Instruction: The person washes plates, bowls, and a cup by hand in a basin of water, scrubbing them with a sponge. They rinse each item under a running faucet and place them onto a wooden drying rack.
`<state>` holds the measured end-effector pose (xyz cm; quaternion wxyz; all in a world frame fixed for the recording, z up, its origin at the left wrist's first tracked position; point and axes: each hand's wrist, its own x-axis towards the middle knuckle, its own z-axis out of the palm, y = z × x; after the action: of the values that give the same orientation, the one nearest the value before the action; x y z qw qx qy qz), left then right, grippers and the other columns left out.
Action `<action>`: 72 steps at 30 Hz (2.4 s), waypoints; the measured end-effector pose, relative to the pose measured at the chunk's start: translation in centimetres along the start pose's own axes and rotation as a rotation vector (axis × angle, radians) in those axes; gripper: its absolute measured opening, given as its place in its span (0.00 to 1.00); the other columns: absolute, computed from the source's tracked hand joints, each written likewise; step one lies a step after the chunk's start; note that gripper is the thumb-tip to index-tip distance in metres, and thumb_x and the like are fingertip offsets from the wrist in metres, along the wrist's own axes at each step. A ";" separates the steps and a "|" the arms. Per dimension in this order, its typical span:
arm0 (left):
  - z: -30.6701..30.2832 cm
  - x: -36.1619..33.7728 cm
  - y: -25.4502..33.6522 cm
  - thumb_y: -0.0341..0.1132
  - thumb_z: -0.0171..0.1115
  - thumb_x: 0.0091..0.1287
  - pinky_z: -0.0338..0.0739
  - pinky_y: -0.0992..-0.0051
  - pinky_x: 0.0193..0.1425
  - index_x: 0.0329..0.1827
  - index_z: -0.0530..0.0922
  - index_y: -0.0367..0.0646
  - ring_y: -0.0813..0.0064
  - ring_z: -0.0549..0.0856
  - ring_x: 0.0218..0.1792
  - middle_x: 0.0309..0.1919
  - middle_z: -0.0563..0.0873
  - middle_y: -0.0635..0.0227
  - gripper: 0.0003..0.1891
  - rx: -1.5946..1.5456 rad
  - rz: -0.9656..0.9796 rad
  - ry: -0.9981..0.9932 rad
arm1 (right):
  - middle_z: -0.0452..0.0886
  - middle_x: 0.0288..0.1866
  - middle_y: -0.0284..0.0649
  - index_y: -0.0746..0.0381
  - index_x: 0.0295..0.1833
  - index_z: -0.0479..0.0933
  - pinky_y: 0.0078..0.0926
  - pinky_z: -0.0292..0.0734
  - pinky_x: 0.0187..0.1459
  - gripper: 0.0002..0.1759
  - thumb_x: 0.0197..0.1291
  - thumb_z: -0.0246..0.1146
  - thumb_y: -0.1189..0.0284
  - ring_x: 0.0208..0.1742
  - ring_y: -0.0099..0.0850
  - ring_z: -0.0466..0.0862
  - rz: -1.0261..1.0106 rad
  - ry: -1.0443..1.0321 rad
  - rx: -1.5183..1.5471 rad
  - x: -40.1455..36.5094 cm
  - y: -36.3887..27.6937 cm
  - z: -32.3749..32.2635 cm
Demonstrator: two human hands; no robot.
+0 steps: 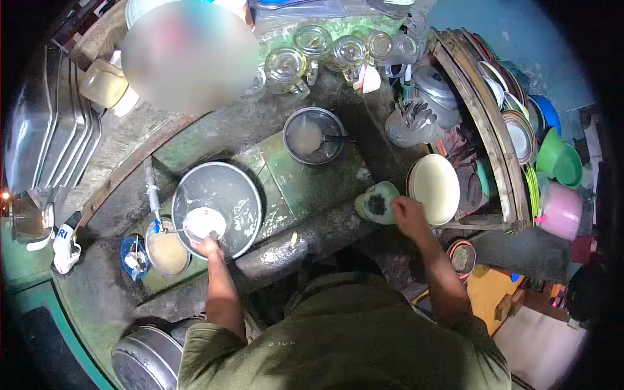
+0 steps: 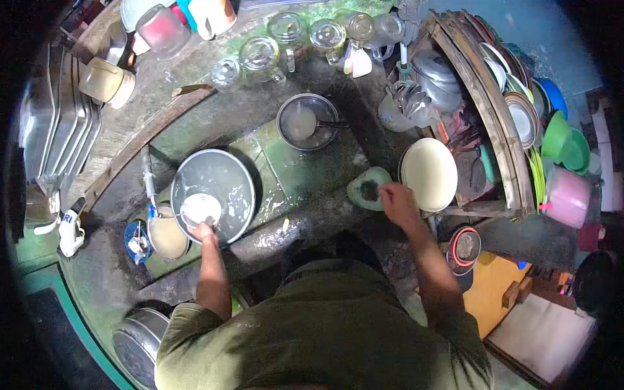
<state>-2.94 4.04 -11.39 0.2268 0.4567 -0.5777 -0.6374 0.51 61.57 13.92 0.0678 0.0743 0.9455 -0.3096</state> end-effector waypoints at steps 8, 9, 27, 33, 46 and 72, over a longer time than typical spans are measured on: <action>4.1 -6.0 5.0 0.17 0.50 0.54 0.79 0.59 0.51 0.70 0.61 0.45 0.55 0.81 0.51 0.58 0.76 0.54 0.35 0.300 0.343 -0.250 | 0.81 0.51 0.56 0.67 0.56 0.77 0.46 0.73 0.60 0.24 0.59 0.62 0.62 0.55 0.51 0.79 0.300 -0.499 -0.552 7.3 4.8 11.4; 4.2 -5.3 3.8 0.14 0.50 0.48 0.71 0.61 0.65 0.69 0.64 0.38 0.58 0.78 0.56 0.57 0.76 0.52 0.38 0.444 0.787 -0.245 | 0.81 0.52 0.56 0.66 0.59 0.75 0.46 0.71 0.63 0.27 0.59 0.62 0.60 0.56 0.51 0.79 0.277 -0.687 -0.650 8.4 6.3 12.3; 11.6 -27.4 17.6 0.44 0.48 0.76 0.81 0.67 0.55 0.73 0.61 0.46 0.67 0.80 0.57 0.61 0.75 0.60 0.25 -0.201 -0.324 -0.886 | 0.67 0.66 0.54 0.64 0.66 0.67 0.40 0.65 0.68 0.26 0.62 0.59 0.72 0.67 0.47 0.70 -0.563 -0.200 0.391 4.0 -14.9 5.7; 11.5 -31.3 17.8 0.57 0.41 0.76 0.81 0.61 0.55 0.73 0.61 0.41 0.63 0.80 0.58 0.61 0.76 0.56 0.32 -0.141 -0.275 -0.984 | 0.75 0.46 0.52 0.62 0.46 0.74 0.47 0.82 0.35 0.12 0.60 0.57 0.67 0.36 0.50 0.84 -0.732 0.094 -0.143 7.5 -16.4 6.1; 11.7 -29.9 19.2 0.52 0.41 0.78 0.64 0.62 0.72 0.75 0.58 0.39 0.65 0.69 0.68 0.69 0.67 0.58 0.30 -0.217 -0.055 -0.869 | 0.81 0.40 0.54 0.66 0.48 0.72 0.58 0.69 0.49 0.17 0.59 0.56 0.64 0.42 0.54 0.82 -0.628 -0.067 -0.264 6.2 -18.1 7.5; 10.1 -28.6 19.3 0.41 0.54 0.74 0.70 0.57 0.69 0.68 0.65 0.34 0.61 0.77 0.64 0.63 0.76 0.55 0.26 -0.826 -0.633 -1.051 | 0.79 0.59 0.42 0.64 0.67 0.67 0.41 0.78 0.59 0.30 0.61 0.66 0.67 0.59 0.36 0.80 -0.125 -0.898 1.716 7.0 -11.4 7.6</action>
<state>-2.33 28.24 15.16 -0.1211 0.1132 -0.1637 -0.9725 -7.76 48.69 13.21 0.3287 -0.0771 0.2864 -0.8966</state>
